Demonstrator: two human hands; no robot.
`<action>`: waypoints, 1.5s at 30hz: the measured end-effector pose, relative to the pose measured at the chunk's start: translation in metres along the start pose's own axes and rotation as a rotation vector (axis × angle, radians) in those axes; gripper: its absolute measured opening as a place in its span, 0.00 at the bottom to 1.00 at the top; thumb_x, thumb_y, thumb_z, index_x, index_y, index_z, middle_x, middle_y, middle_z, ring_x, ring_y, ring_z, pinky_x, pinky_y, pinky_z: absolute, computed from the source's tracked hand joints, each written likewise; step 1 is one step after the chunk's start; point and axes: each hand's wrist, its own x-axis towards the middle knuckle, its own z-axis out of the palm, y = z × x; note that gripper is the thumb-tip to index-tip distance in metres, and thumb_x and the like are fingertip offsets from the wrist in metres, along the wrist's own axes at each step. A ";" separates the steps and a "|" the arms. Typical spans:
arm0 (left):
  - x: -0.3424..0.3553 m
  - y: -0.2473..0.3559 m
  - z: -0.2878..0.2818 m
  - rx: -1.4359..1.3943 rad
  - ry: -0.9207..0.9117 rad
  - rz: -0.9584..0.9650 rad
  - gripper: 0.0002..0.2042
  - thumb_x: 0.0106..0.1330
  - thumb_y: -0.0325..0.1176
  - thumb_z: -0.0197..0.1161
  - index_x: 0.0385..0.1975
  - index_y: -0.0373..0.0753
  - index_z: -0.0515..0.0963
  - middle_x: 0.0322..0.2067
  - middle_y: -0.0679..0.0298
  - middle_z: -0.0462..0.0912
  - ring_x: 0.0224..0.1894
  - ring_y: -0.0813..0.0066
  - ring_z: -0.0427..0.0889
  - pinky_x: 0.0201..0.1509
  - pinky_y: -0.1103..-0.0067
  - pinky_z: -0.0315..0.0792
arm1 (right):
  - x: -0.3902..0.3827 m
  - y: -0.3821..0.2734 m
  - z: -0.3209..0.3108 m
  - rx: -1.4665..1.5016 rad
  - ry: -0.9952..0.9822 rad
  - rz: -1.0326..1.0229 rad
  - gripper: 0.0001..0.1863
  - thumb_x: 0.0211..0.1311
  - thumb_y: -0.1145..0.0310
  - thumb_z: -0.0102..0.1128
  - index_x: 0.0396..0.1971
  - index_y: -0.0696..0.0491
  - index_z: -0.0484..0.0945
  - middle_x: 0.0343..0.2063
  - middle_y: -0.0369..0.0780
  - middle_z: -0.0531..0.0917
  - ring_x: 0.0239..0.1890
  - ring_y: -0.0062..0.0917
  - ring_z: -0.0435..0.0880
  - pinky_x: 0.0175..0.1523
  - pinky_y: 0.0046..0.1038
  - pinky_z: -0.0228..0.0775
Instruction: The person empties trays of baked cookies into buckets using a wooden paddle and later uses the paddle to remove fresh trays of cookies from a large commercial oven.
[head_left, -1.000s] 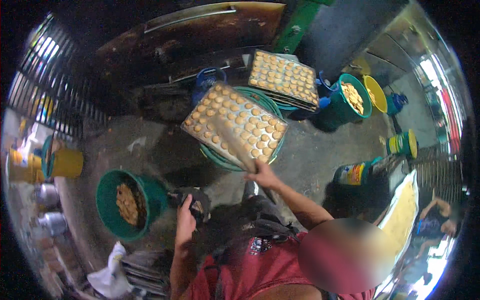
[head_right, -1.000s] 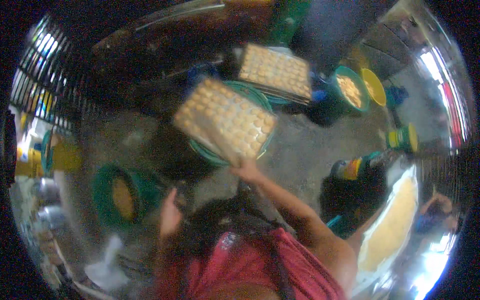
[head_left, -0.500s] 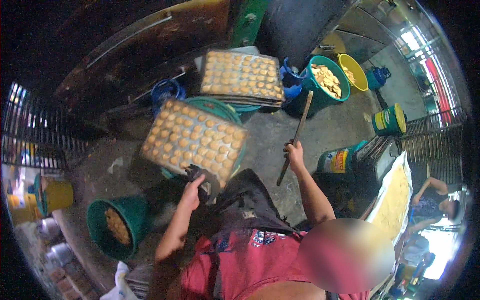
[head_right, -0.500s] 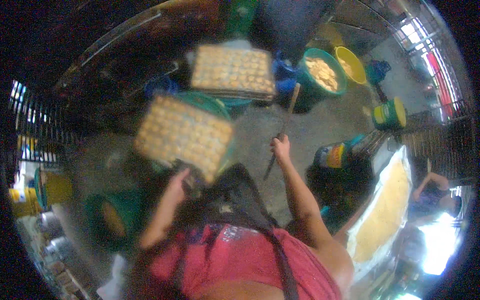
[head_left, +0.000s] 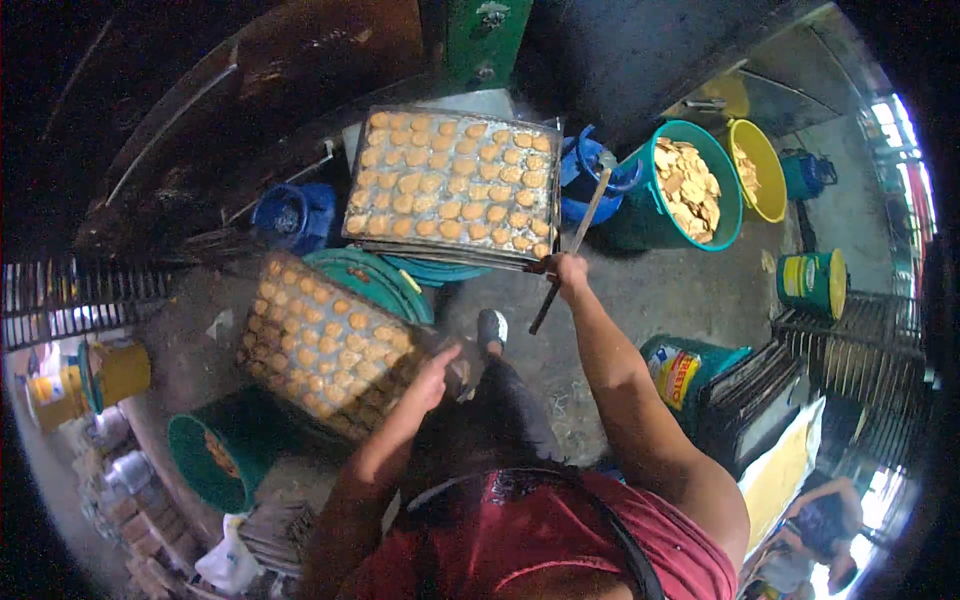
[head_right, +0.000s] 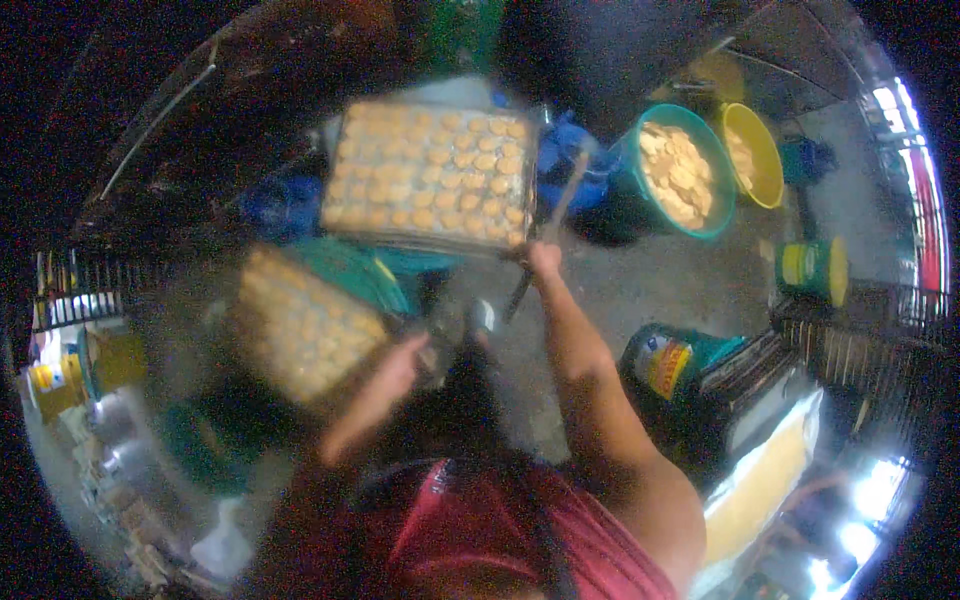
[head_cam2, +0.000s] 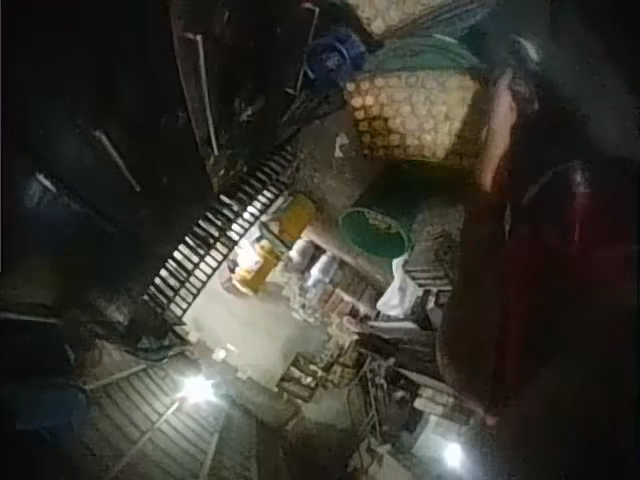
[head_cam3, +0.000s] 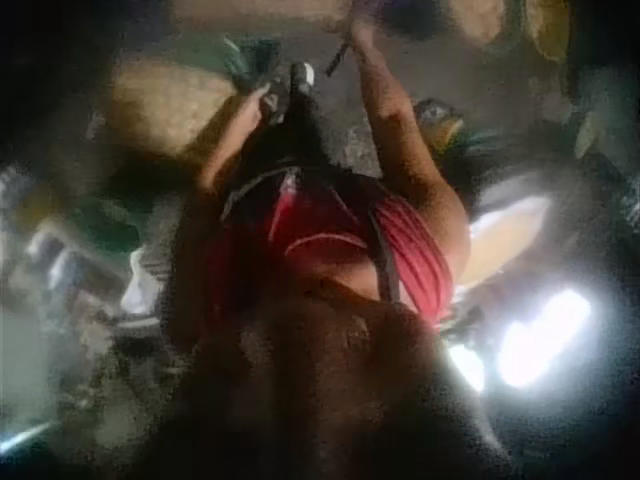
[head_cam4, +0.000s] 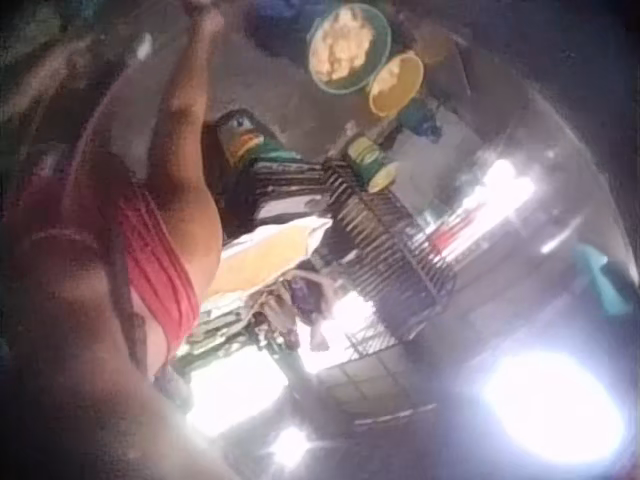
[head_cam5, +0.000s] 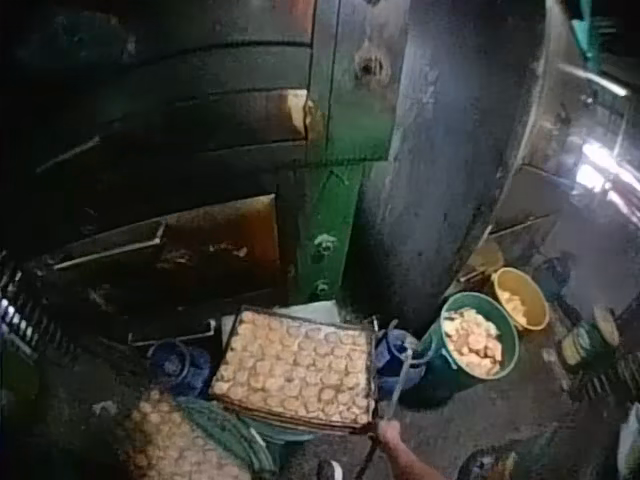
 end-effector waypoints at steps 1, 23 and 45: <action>0.011 0.002 0.022 -0.168 -0.024 -0.131 0.16 0.59 0.38 0.60 0.45 0.39 0.73 0.40 0.64 0.79 0.38 0.73 0.78 0.44 0.76 0.71 | 0.019 0.011 -0.008 -0.095 0.046 0.018 0.10 0.49 0.73 0.54 0.34 0.57 0.72 0.28 0.41 0.78 0.30 0.28 0.78 0.28 0.30 0.69; 0.165 -0.022 0.097 -0.474 0.047 -0.008 0.12 0.53 0.38 0.66 0.35 0.42 0.76 0.27 0.70 0.78 0.25 0.79 0.75 0.26 0.84 0.66 | -0.059 -0.009 0.016 -0.201 -0.322 -0.213 0.11 0.49 0.79 0.56 0.36 0.60 0.73 0.26 0.37 0.78 0.27 0.22 0.75 0.31 0.23 0.67; -0.158 0.018 -0.015 0.132 0.507 0.589 0.11 0.58 0.29 0.59 0.40 0.35 0.74 0.35 0.67 0.78 0.37 0.75 0.75 0.43 0.77 0.68 | -0.110 -0.057 0.047 0.403 -0.618 -0.005 0.23 0.50 0.67 0.59 0.48 0.54 0.68 0.37 0.40 0.77 0.39 0.30 0.76 0.42 0.33 0.69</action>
